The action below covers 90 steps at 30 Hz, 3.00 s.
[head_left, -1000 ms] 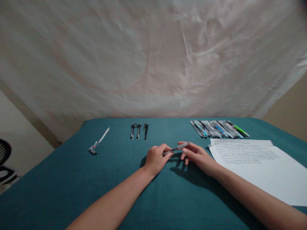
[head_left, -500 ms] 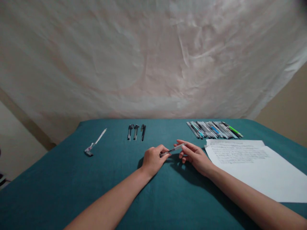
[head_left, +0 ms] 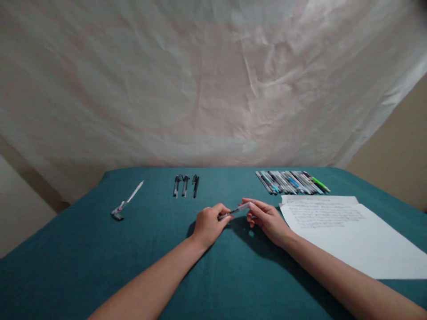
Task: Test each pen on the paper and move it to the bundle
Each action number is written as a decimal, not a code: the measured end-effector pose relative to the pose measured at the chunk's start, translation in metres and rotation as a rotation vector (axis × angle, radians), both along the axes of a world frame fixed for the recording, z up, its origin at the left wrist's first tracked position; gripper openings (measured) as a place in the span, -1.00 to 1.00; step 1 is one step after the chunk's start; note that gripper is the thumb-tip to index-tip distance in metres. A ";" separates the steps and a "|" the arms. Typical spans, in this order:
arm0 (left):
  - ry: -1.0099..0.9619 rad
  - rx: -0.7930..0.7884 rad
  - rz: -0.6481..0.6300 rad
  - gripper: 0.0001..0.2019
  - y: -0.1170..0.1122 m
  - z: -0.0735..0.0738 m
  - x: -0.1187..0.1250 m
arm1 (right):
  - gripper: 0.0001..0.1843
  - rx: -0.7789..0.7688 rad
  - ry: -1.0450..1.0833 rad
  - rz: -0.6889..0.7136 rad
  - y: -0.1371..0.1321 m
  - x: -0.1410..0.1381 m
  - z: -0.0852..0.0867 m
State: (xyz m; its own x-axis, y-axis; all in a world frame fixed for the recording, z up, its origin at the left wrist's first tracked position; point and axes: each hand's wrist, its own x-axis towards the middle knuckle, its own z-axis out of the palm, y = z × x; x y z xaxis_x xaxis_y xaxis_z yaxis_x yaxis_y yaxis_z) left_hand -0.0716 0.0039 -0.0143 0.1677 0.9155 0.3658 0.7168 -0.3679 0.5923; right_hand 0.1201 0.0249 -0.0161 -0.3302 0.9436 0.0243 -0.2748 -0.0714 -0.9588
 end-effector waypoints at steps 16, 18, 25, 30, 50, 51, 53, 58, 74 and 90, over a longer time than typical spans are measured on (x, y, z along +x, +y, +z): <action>0.011 0.006 0.020 -0.87 0.000 -0.002 -0.001 | -0.60 -0.010 -0.036 -0.065 0.003 0.000 -0.001; 0.018 0.008 0.020 -0.88 -0.001 -0.001 -0.001 | -0.61 -0.005 -0.062 -0.093 0.004 0.001 -0.002; 0.054 0.013 0.040 -0.89 -0.004 0.004 0.000 | -0.59 -0.016 -0.060 -0.094 0.001 -0.002 0.001; 0.054 0.012 0.014 -0.91 -0.003 0.004 0.000 | -0.61 0.022 -0.048 -0.025 -0.001 -0.003 0.003; 0.025 -0.013 0.025 -0.89 -0.004 0.005 0.000 | -0.60 0.009 -0.052 -0.030 -0.001 -0.002 0.001; 0.029 -0.018 0.029 -0.90 -0.004 0.005 0.001 | -0.60 0.009 -0.070 -0.039 0.000 -0.001 0.000; 0.046 -0.021 0.039 -0.90 -0.005 0.005 0.001 | -0.63 0.016 -0.108 -0.070 0.003 0.000 -0.004; 0.070 -0.002 0.028 -0.89 -0.006 0.006 0.003 | -0.70 0.032 -0.102 -0.068 0.003 0.001 -0.006; 0.085 0.025 0.039 -0.90 -0.007 0.004 0.004 | -0.62 -0.001 -0.019 -0.033 0.002 -0.001 -0.004; 0.101 0.026 0.041 -0.88 -0.006 0.003 0.001 | -0.58 0.010 -0.071 -0.016 0.004 0.001 -0.005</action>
State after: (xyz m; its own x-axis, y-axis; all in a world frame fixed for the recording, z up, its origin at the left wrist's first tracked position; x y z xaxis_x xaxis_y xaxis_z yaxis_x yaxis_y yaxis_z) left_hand -0.0703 -0.0024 -0.0117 0.1674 0.9126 0.3729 0.7870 -0.3515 0.5071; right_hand 0.1215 0.0285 -0.0212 -0.3163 0.9486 0.0109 -0.2075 -0.0580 -0.9765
